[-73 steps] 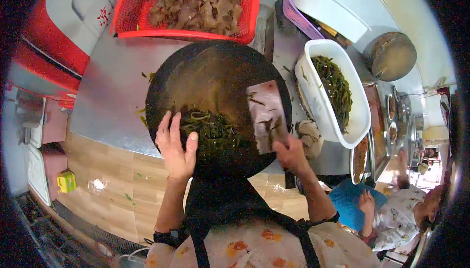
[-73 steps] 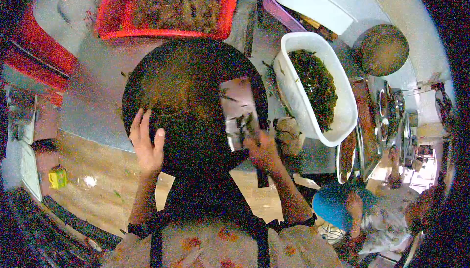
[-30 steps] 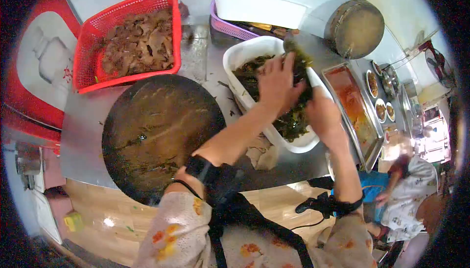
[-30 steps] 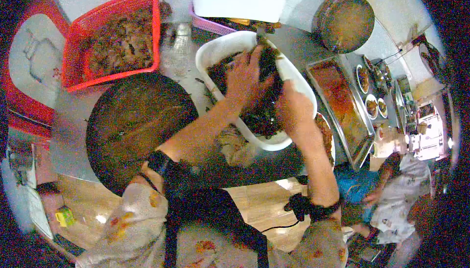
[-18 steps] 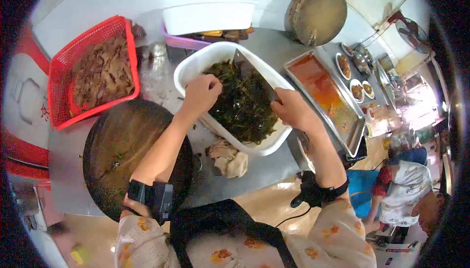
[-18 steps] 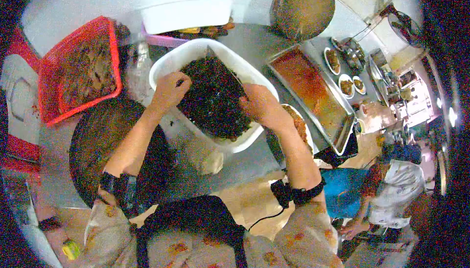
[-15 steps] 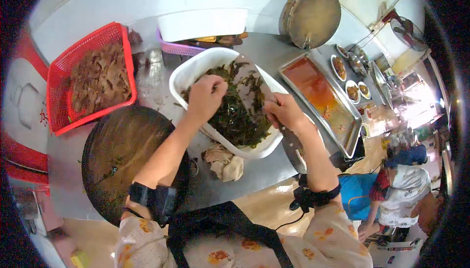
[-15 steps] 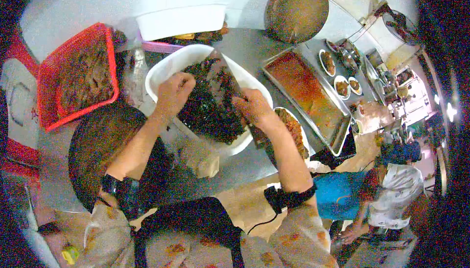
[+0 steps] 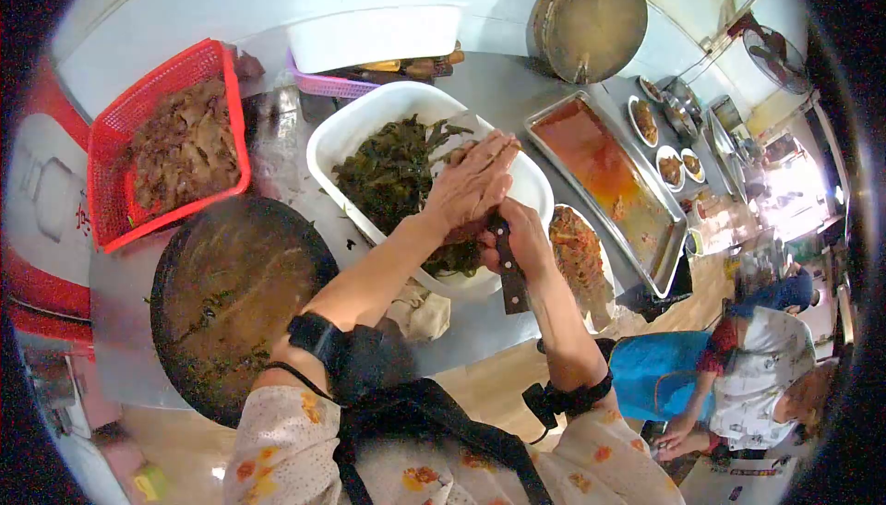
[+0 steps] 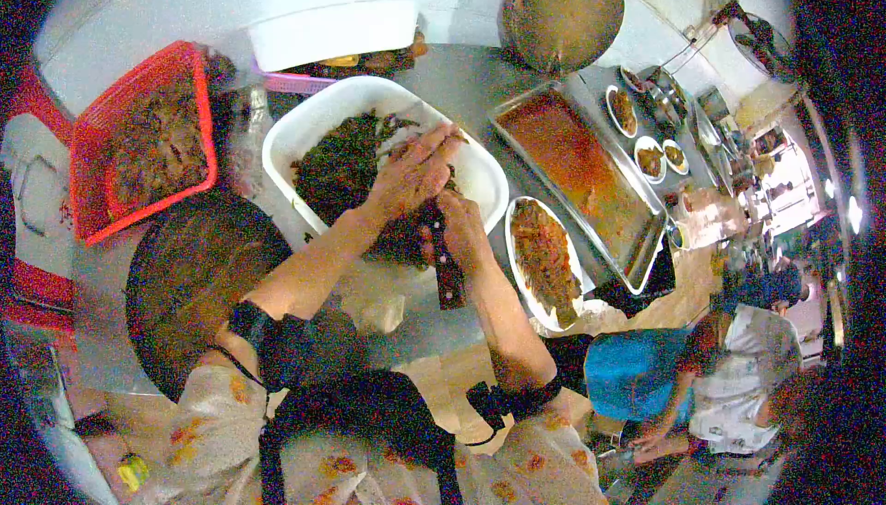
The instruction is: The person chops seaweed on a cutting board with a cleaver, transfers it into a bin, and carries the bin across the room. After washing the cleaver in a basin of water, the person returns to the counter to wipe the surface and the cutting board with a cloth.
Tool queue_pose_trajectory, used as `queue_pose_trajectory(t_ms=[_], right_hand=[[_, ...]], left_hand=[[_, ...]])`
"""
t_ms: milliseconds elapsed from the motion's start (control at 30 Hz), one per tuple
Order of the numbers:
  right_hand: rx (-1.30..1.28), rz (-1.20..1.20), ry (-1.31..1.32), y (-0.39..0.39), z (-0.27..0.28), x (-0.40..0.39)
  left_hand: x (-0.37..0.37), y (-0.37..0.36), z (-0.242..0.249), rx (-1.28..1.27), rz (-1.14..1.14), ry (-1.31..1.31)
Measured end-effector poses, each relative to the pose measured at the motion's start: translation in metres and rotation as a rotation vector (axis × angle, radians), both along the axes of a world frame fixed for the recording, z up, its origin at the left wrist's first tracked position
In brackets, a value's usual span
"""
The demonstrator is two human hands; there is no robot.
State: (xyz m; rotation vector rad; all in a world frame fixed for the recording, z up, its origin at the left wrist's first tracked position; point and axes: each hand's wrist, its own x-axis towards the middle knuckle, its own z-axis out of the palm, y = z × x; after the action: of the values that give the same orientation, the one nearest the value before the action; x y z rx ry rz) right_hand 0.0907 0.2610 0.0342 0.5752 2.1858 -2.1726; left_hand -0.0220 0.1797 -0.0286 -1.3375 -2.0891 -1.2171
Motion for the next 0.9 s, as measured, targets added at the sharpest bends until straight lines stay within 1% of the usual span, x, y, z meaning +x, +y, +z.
queue_pose_trajectory(t_ms=[33,67,133,300,367,400,433,467,500,567,600,667,700,767,800,833,867,900], right_hand=[[-0.110,-0.056,-0.074,-0.007,0.012,0.005],[-0.112,-0.056,-0.075,-0.006,0.010,0.007],[-0.076,0.012,-0.005,0.000,0.004,0.012],[-0.109,0.048,-0.002,0.009,0.003,0.025],[-0.098,0.061,0.006,0.009,0.004,0.036],[-0.063,0.005,0.008,0.009,0.006,0.043],[-0.028,-0.051,0.011,0.008,0.009,0.049],[0.041,-0.047,0.003,0.010,0.020,0.055],[0.042,-0.043,0.006,0.014,0.020,0.056],[-0.020,-0.071,0.066,0.022,0.020,0.058],[0.081,-0.061,0.028,0.025,0.025,0.055],[0.108,-0.080,0.008,0.031,0.015,0.047],[0.142,-0.086,-0.012,0.033,0.010,0.043],[0.101,-0.081,-0.003,0.029,0.005,0.037],[0.058,-0.084,0.006,0.024,0.003,0.034],[0.057,-0.065,0.006,0.019,0.003,0.032],[0.107,-0.008,0.044,0.013,0.005,0.033],[0.156,0.044,0.084,0.008,0.007,0.035]], left_hand=[[-0.004,0.003,-0.003,-0.019,0.068,0.078],[-0.008,0.006,-0.005,0.029,0.149,0.149],[-0.009,0.008,-0.007,0.010,0.156,0.140],[-0.004,0.009,0.002,0.024,0.193,0.092],[-0.009,0.008,0.003,-0.099,0.353,-0.215],[-0.015,0.003,0.003,-0.098,0.357,-0.218],[-0.025,-0.008,0.002,-0.269,0.415,-0.330],[-0.031,-0.019,-0.001,-0.440,0.471,-0.439],[-0.032,-0.030,-0.006,-0.438,0.476,-0.438],[-0.024,-0.046,-0.015,-0.860,0.611,-0.066],[-0.022,-0.047,-0.017,-0.863,0.609,-0.062],[-0.009,-0.056,0.005,-0.811,0.585,0.015],[-0.004,-0.055,0.015,-0.809,0.591,0.013],[0.006,-0.045,0.031,-0.378,0.586,-0.118],[0.008,-0.038,0.031,-0.379,0.604,-0.123],[0.009,-0.030,0.027,-0.281,0.622,-0.002],[0.007,-0.027,0.020,-0.185,0.634,0.121],[0.003,-0.029,0.013,-0.186,0.644,0.121]])
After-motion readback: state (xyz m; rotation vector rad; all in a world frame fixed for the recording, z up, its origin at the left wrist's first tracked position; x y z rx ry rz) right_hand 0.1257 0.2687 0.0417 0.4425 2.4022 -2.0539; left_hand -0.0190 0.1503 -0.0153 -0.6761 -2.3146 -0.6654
